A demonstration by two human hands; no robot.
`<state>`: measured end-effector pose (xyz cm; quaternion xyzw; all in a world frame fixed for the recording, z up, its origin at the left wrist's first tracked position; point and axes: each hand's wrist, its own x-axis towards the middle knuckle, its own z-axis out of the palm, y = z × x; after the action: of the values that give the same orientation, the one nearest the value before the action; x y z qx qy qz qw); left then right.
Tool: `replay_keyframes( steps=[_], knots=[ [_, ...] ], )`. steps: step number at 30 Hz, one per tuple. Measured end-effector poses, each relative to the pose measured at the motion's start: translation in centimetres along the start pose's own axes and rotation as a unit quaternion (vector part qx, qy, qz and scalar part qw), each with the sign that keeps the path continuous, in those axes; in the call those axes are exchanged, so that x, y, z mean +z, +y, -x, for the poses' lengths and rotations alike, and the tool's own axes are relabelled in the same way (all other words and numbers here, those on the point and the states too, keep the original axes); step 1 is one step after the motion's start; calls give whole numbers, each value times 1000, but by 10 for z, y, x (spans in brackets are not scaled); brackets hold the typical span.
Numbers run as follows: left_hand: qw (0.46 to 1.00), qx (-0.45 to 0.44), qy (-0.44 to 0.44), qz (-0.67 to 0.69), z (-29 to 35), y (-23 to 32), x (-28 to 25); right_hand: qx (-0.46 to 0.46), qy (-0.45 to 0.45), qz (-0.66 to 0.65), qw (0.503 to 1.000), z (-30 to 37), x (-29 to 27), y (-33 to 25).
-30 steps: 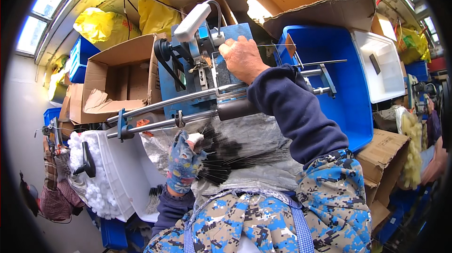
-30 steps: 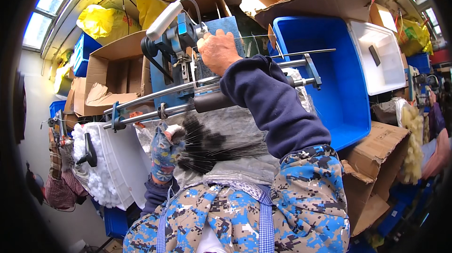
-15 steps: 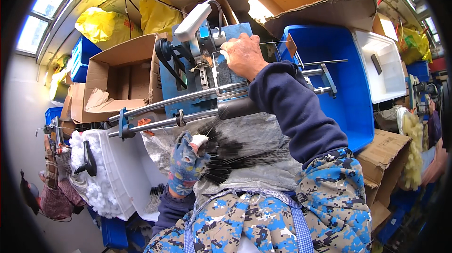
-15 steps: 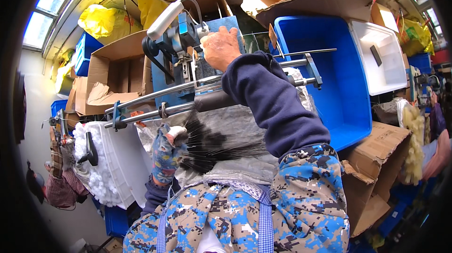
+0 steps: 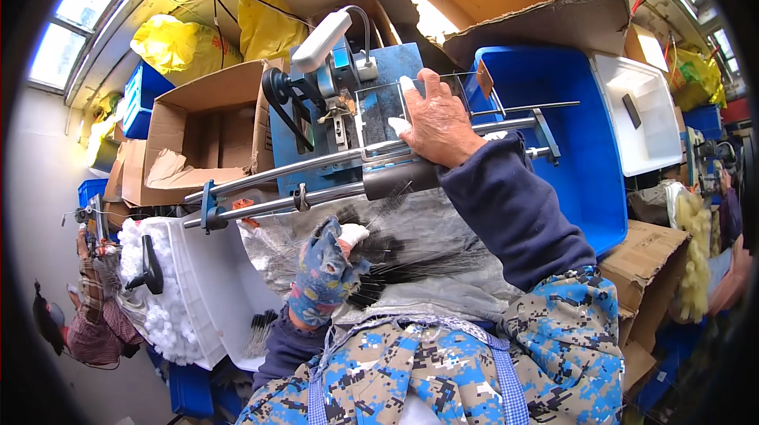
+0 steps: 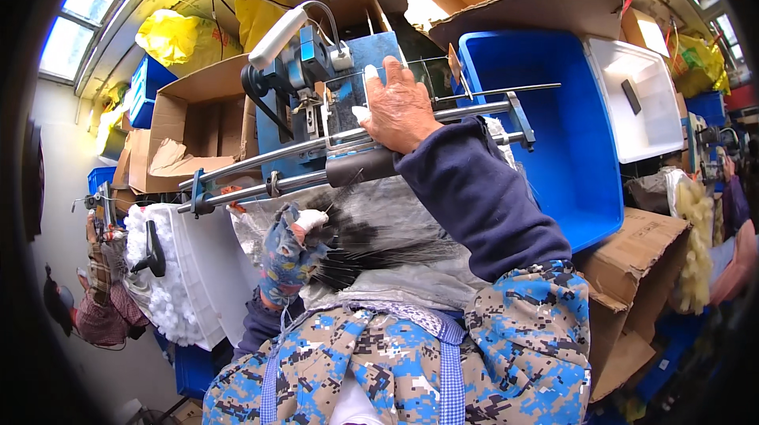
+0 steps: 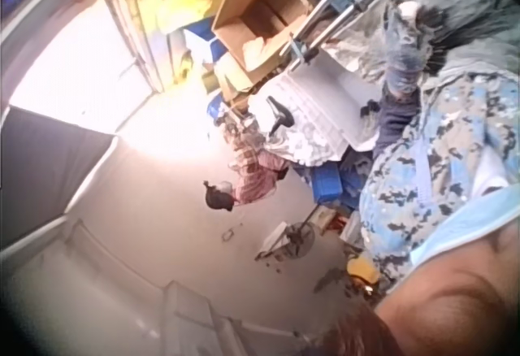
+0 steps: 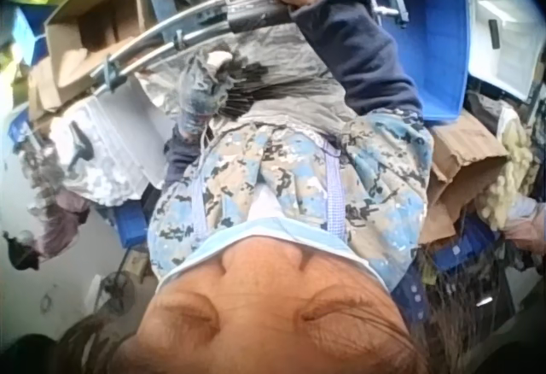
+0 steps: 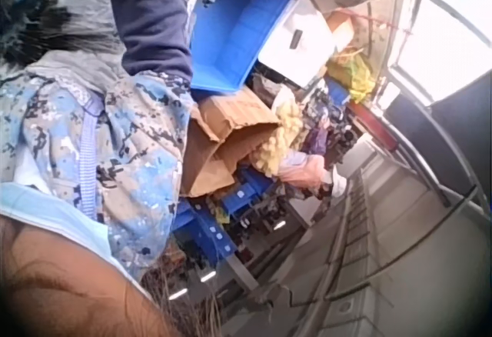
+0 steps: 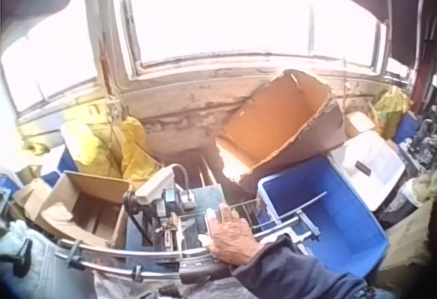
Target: The person operates a manual machine in a cluttered workshop, repeatedly feeding a bundle of black bristles into a cutting mechanism. They use their left hand to hold the bristles and their right hand to pull a lever, processing the material in a repetitive cycle.
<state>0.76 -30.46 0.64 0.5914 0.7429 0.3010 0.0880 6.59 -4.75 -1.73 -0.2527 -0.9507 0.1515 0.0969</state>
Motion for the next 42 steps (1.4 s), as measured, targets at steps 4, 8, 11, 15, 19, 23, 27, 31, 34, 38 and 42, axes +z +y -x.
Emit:
replay_keyframes(
  steps=[4,8,11,15,19,23,27,31,34,38,42],
  knots=[
    [999,-35,-4,16,9,-4,0,-7,-34,-1,999,-1,2,1],
    [999,-31,7,-22,15,-5,0,-2,-53,-8,999,-2,5,-1],
    [999,-30,8,-25,18,-7,3,-4,-66,-5,998,-5,9,-11],
    [999,-39,-5,-23,16,-4,-1,-14,-59,-4,998,-10,22,-28],
    [998,-54,-7,-27,23,-8,-4,-31,-19,-20,999,-16,36,-50],
    [996,-60,7,-61,26,-8,-10,-59,-35,-42,997,-20,34,-67],
    [994,-101,20,25,27,-8,-16,-61,-71,-20,995,-17,23,-43],
    [985,-119,75,96,33,-15,-10,-23,-121,14,992,-7,1,-11],
    [973,-148,94,152,34,-15,-7,-63,-15,47,997,-3,-6,7],
    [920,-221,115,301,35,-10,-6,-53,98,153,982,-22,-14,22],
    [934,-204,133,262,34,-8,-6,-58,-16,170,984,-32,-5,30]
  ],
)
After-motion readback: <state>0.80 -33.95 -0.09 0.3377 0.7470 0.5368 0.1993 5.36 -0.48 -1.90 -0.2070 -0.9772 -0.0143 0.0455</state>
